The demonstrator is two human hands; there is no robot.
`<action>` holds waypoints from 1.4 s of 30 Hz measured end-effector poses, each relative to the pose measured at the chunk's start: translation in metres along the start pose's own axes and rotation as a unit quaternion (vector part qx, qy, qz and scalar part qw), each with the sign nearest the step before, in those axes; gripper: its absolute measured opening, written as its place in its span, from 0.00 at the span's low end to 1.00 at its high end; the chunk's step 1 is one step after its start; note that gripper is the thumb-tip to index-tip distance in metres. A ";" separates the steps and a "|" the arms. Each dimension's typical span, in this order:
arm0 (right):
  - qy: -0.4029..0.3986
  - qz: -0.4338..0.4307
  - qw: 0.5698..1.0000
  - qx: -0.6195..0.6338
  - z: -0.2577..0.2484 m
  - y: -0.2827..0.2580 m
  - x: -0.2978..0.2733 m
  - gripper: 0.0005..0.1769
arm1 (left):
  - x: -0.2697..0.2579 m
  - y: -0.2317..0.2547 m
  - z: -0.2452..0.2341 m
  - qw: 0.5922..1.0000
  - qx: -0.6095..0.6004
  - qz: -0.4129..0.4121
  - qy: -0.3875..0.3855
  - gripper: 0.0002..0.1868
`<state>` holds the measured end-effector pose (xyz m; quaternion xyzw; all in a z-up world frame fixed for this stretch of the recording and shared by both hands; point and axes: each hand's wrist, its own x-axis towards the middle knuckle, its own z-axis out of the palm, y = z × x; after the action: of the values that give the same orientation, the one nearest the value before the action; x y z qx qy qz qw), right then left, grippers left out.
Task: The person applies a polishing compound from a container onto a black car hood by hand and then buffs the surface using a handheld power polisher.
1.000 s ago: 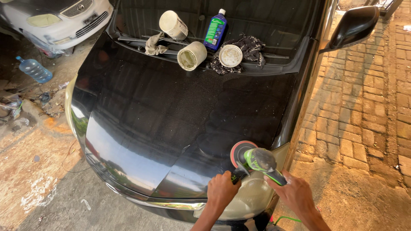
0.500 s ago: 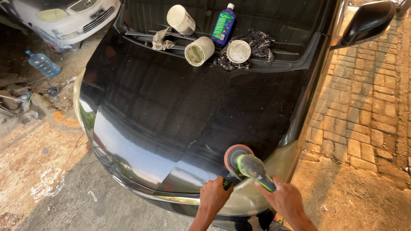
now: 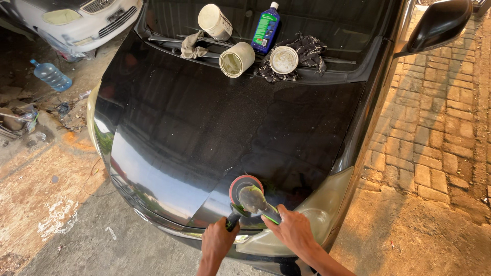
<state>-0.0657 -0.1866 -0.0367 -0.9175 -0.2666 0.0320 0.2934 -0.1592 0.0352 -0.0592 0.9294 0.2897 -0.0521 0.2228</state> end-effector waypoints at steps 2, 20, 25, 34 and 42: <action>-0.004 -0.003 1.000 0.003 -0.001 0.004 -0.007 0.28 | -0.007 0.001 0.006 1.000 -0.003 -0.005 -0.001 0.22; 0.006 0.075 0.996 -0.048 -0.033 0.075 -0.067 0.29 | -0.033 0.065 0.049 0.995 -0.043 0.089 -0.027 0.20; 0.004 0.037 0.998 -0.054 -0.036 0.056 -0.047 0.30 | -0.032 0.057 0.036 0.996 -0.049 0.075 0.014 0.21; -0.037 -0.018 0.999 -0.015 -0.019 0.039 -0.027 0.28 | -0.043 0.029 0.028 0.998 -0.051 0.019 0.029 0.20; -0.075 -0.058 0.995 -0.031 0.005 0.019 -0.041 0.29 | -0.076 -0.011 0.042 0.997 -0.054 -0.037 0.035 0.20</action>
<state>-0.0929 -0.2174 -0.0557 -0.9040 -0.3416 0.0752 0.2459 -0.2266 -0.0149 -0.0839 0.9060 0.3337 -0.0125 0.2601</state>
